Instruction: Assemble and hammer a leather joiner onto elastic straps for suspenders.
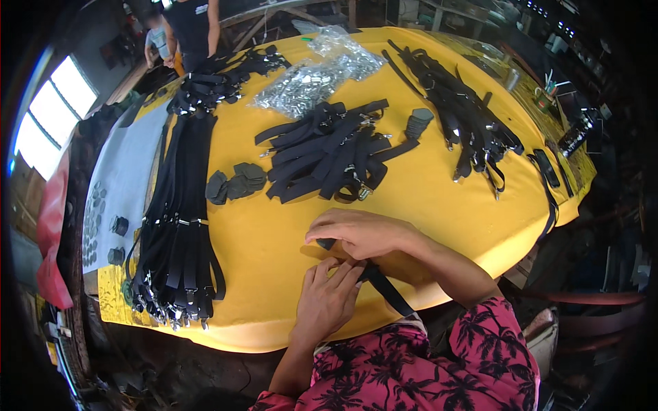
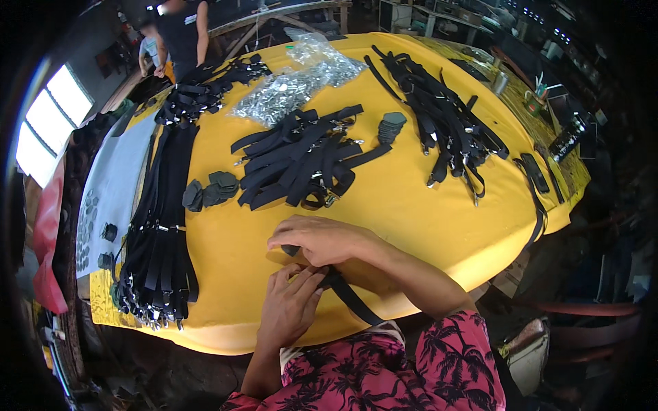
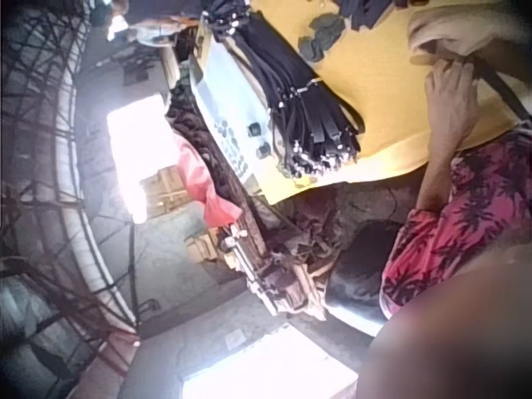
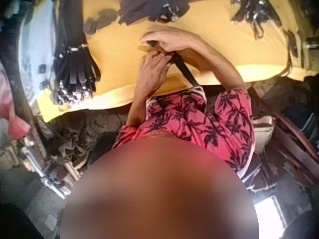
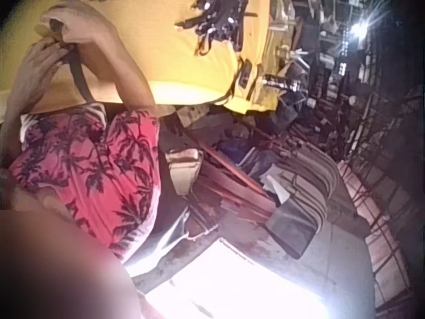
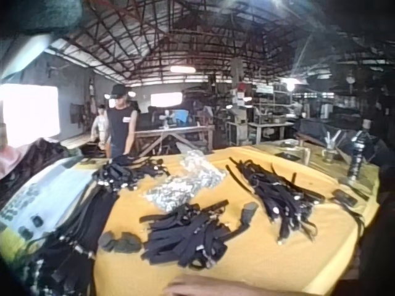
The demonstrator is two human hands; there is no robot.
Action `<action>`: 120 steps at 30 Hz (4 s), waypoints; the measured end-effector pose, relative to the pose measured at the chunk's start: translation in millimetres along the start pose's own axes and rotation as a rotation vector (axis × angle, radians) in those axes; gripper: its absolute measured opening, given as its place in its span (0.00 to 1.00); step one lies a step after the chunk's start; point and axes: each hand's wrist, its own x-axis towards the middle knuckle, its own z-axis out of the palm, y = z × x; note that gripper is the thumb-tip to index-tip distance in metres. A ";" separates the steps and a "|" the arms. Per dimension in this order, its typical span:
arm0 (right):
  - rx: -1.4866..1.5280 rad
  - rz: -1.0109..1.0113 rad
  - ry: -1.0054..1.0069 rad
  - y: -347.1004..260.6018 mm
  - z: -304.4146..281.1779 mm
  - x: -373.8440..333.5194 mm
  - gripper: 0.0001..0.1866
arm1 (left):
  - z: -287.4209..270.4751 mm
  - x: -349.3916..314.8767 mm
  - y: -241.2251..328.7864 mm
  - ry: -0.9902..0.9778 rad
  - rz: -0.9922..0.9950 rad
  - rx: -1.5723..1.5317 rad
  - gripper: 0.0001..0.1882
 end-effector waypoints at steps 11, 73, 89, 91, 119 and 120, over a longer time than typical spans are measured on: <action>-0.085 0.556 0.500 -70.2 46.1 -88.9 0.27 | -3.1 -2.0 -2.3 -0.023 -0.053 -0.003 0.24; 0.093 0.564 0.899 -64.2 74.9 -56.2 0.16 | 11.8 -23.6 -2.3 0.378 -0.317 -0.209 0.20; 0.097 0.465 0.758 -50.5 58.5 -45.1 0.16 | -12.9 -36.1 -0.2 0.403 -0.476 -0.265 0.22; 0.131 0.472 0.801 -49.2 56.0 -47.8 0.16 | -8.1 -36.8 -2.5 0.419 -0.482 -0.264 0.22; 0.552 0.497 0.890 -43.9 78.7 -79.9 0.15 | -53.5 -49.7 -64.2 0.410 -0.539 -1.092 0.24; 0.567 0.486 0.863 -43.1 78.2 -79.4 0.15 | -62.5 -60.2 -70.9 0.434 -0.558 -1.078 0.24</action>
